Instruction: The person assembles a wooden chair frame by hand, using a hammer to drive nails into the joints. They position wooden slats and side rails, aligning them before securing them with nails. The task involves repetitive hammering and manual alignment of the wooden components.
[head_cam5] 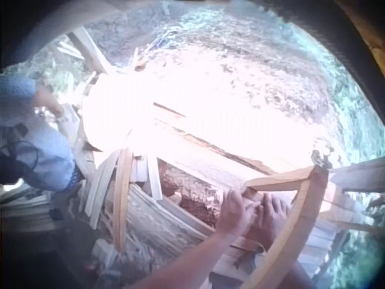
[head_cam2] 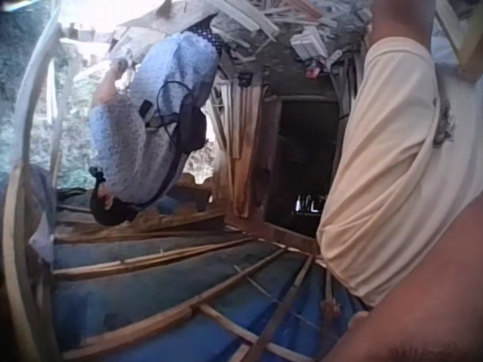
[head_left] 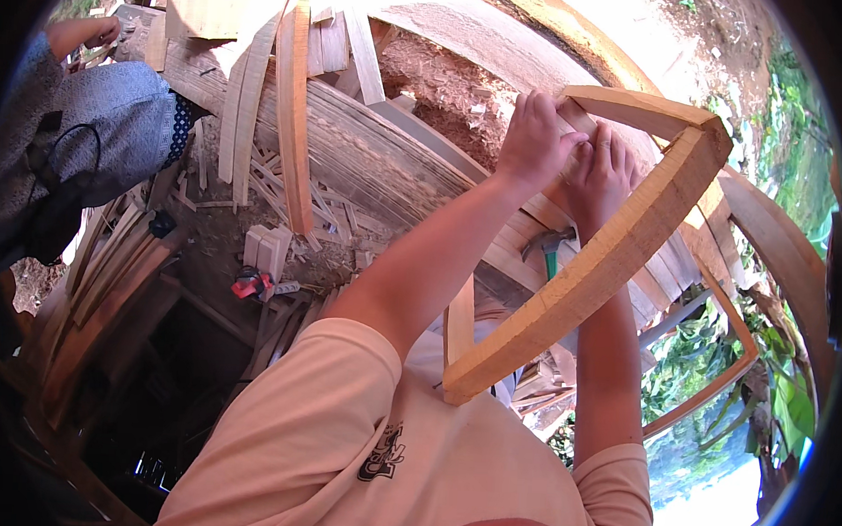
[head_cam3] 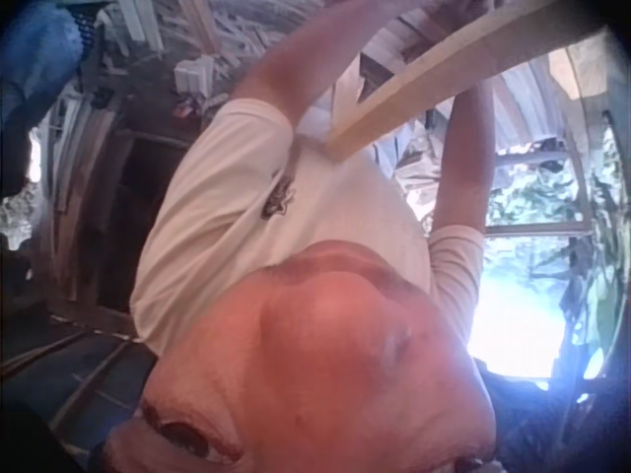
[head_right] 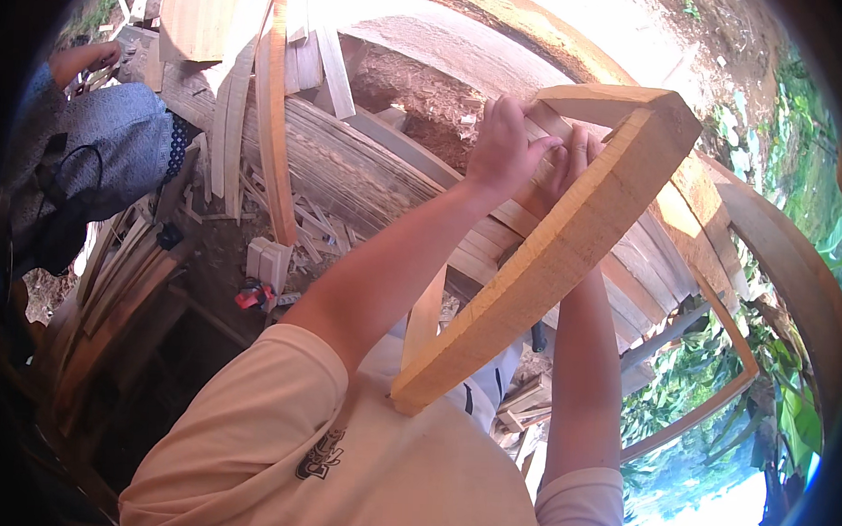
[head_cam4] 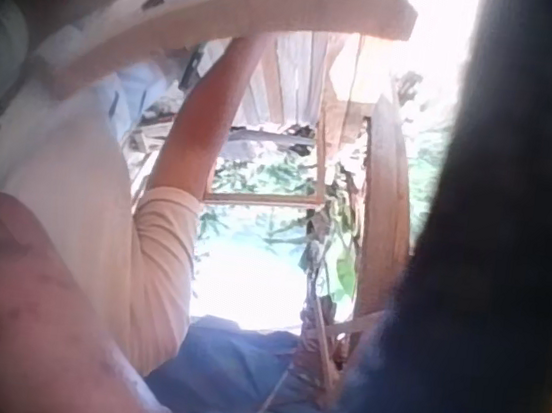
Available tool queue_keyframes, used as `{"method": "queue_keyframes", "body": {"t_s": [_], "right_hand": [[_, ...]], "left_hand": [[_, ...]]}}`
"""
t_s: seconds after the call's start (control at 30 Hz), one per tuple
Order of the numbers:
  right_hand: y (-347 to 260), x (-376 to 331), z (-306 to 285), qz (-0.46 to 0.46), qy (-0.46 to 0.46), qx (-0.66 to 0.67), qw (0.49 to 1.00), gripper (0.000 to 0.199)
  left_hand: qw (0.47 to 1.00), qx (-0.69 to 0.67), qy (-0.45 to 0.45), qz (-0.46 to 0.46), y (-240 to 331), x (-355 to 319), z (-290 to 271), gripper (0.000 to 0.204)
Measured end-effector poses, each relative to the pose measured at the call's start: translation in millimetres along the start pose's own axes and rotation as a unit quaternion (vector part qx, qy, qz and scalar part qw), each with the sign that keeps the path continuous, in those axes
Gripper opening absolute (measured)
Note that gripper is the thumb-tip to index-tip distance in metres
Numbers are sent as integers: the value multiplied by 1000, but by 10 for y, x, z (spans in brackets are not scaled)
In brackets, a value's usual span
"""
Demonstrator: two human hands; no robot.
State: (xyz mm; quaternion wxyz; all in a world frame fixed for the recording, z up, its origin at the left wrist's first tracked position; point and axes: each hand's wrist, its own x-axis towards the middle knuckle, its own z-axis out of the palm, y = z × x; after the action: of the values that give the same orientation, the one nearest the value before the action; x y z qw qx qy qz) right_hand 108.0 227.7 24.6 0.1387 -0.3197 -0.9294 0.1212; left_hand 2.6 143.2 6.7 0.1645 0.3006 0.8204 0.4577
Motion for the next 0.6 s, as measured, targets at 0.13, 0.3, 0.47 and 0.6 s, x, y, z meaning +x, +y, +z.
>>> {"method": "queue_keyframes", "body": {"t_s": [0.13, 0.3, 0.47, 0.6], "right_hand": [[27, 31, -9, -11, -23, 3, 1000, 41], [49, 28, 4, -16, -35, -6, 999, 40], [18, 55, -54, -7, -60, 4, 998, 39], [24, 3, 6, -32, 19, 8, 999, 37]], "left_hand": [[1000, -12, -5, -19, 3, 7, 7, 55], [1000, 12, 10, 11, 17, -2, -20, 56], [999, 24, 13, 17, 33, -13, -36, 55], [999, 32, -5, 18, 71, 12, -31, 53]]}}
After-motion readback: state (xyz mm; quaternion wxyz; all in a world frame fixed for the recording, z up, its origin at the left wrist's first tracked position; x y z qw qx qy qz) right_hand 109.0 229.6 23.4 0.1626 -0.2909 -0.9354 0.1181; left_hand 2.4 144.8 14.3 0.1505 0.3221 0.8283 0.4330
